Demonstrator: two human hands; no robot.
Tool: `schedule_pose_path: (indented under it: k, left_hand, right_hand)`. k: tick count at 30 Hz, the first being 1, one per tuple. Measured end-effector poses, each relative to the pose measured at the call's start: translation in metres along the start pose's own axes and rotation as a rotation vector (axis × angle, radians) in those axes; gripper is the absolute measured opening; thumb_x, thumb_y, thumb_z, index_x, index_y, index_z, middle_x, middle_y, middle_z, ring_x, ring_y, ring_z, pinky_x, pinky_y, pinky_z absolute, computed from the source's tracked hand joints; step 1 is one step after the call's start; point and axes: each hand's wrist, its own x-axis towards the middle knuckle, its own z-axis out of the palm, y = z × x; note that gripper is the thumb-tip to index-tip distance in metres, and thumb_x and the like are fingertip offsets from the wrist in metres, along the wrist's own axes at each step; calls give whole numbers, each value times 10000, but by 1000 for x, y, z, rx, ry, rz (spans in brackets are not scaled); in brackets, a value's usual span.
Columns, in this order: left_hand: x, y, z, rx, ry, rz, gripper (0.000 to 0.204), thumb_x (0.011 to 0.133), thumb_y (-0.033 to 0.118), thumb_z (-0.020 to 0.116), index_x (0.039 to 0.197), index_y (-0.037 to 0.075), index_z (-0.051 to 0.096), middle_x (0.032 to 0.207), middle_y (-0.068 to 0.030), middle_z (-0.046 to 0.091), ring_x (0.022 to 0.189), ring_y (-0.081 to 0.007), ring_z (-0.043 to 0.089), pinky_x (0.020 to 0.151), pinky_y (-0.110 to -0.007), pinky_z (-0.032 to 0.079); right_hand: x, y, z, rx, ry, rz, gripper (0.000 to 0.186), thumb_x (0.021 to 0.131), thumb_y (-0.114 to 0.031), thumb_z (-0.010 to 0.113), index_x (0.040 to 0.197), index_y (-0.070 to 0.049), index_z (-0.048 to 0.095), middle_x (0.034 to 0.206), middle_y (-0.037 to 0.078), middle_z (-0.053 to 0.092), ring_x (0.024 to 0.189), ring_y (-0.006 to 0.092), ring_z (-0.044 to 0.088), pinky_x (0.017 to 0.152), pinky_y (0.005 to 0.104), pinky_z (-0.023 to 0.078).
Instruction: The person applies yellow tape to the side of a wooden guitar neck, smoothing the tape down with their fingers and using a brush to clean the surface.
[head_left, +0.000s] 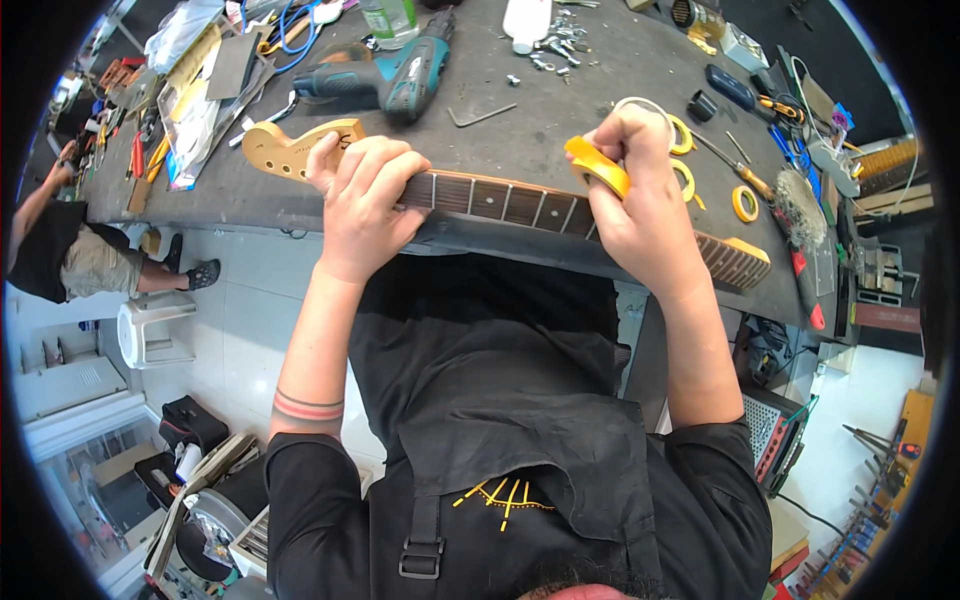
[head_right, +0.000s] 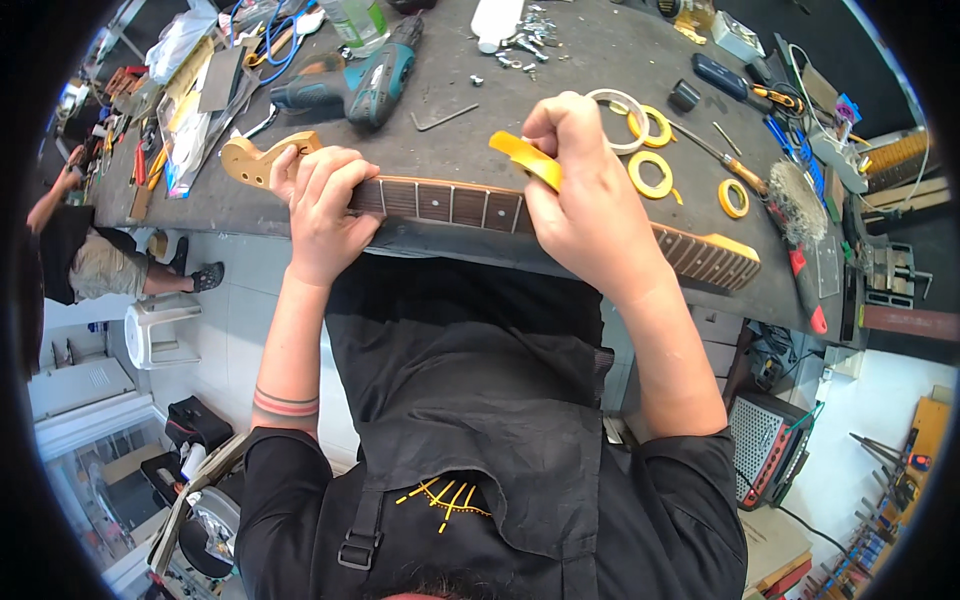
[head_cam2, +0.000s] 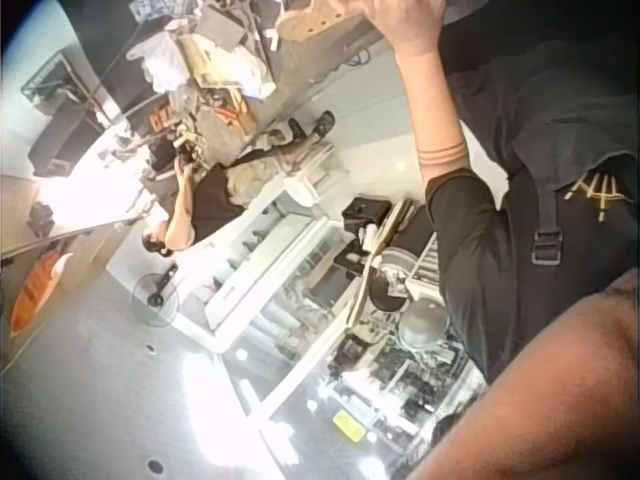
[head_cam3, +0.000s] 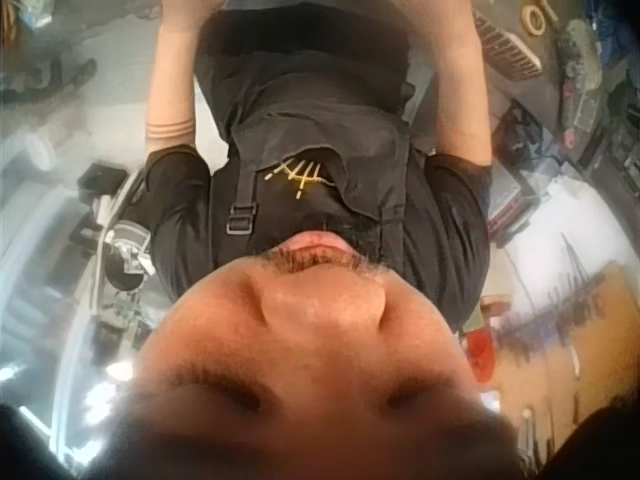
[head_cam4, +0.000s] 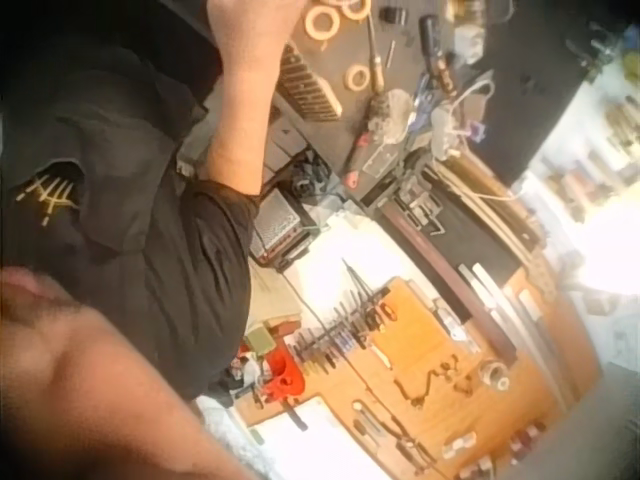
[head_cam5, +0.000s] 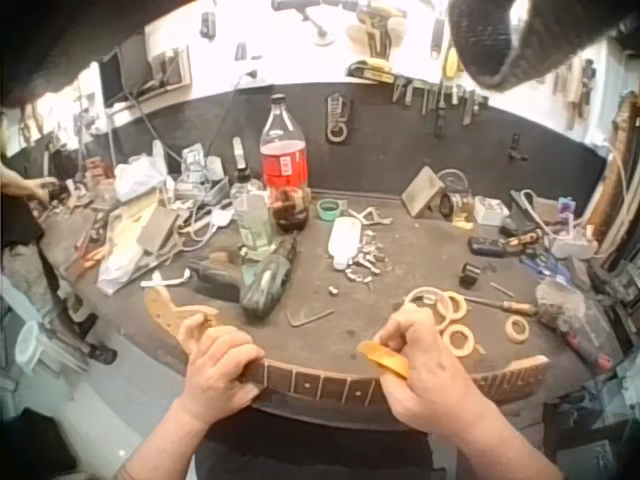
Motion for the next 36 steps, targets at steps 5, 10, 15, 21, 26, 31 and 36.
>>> schedule_pose_path:
  k: [5, 10, 15, 21, 26, 31, 36]
  left_hand:
    - [4, -1, -13, 29, -159, -9, 399, 790, 259, 953, 1122, 188, 742, 1041, 22, 741, 1051, -194, 734, 1208, -487, 314]
    - [-2, 1, -19, -64, -174, 11, 510, 872, 565, 953, 1087, 166, 720, 1023, 38, 727, 1009, -190, 695, 1058, -449, 286]
    - [-15, 2, -10, 91, -40, 85, 534, 844, 596, 912, 1153, 204, 721, 1160, 59, 765, 1137, -150, 733, 1060, -449, 284]
    - [-11, 19, -17, 87, -125, -24, 571, 775, 523, 1000, 1153, 183, 741, 1226, 41, 811, 1218, -202, 741, 1028, -447, 331]
    - [2, 38, -33, -52, -167, -175, 481, 859, 306, 994, 1264, 163, 779, 1265, -4, 819, 1271, -226, 744, 1042, -446, 326]
    - [-5, 44, -41, -211, 59, -272, 398, 911, 85, 887, 1298, 96, 794, 1430, -79, 820, 1442, -327, 703, 1156, -482, 447]
    - [-12, 32, -49, -23, 127, -291, 251, 969, 184, 847, 1207, 105, 830, 1489, -77, 808, 1600, -385, 574, 1381, -543, 220]
  right_hand:
    - [20, -9, 18, -171, -51, 94, 390, 1039, 47, 713, 1344, -49, 490, 1171, 175, 712, 1142, 380, 767, 987, 486, 598]
    - [33, -12, 15, -43, -110, 348, 408, 1031, 16, 715, 1399, -28, 542, 1152, 161, 709, 1069, 296, 745, 998, 425, 600]
    - [38, -15, 23, 85, -87, 333, 432, 1016, 51, 720, 1405, -26, 549, 1119, 108, 704, 1049, 205, 716, 987, 375, 592]
    - [33, -28, 56, 56, -135, 233, 454, 950, 105, 722, 1355, -32, 569, 1120, 130, 659, 1046, 295, 713, 984, 424, 590]
    - [30, -32, 73, -2, -138, 118, 447, 941, 117, 740, 1330, -34, 579, 1149, 144, 651, 1051, 315, 697, 970, 454, 590]
    - [27, -33, 80, -6, -147, 104, 464, 921, 137, 742, 1320, -38, 581, 1157, 143, 656, 1052, 329, 698, 947, 465, 590]
    - [24, -31, 82, -37, -142, 62, 496, 887, 142, 746, 1316, -47, 584, 1166, 130, 667, 1046, 341, 703, 924, 476, 587]
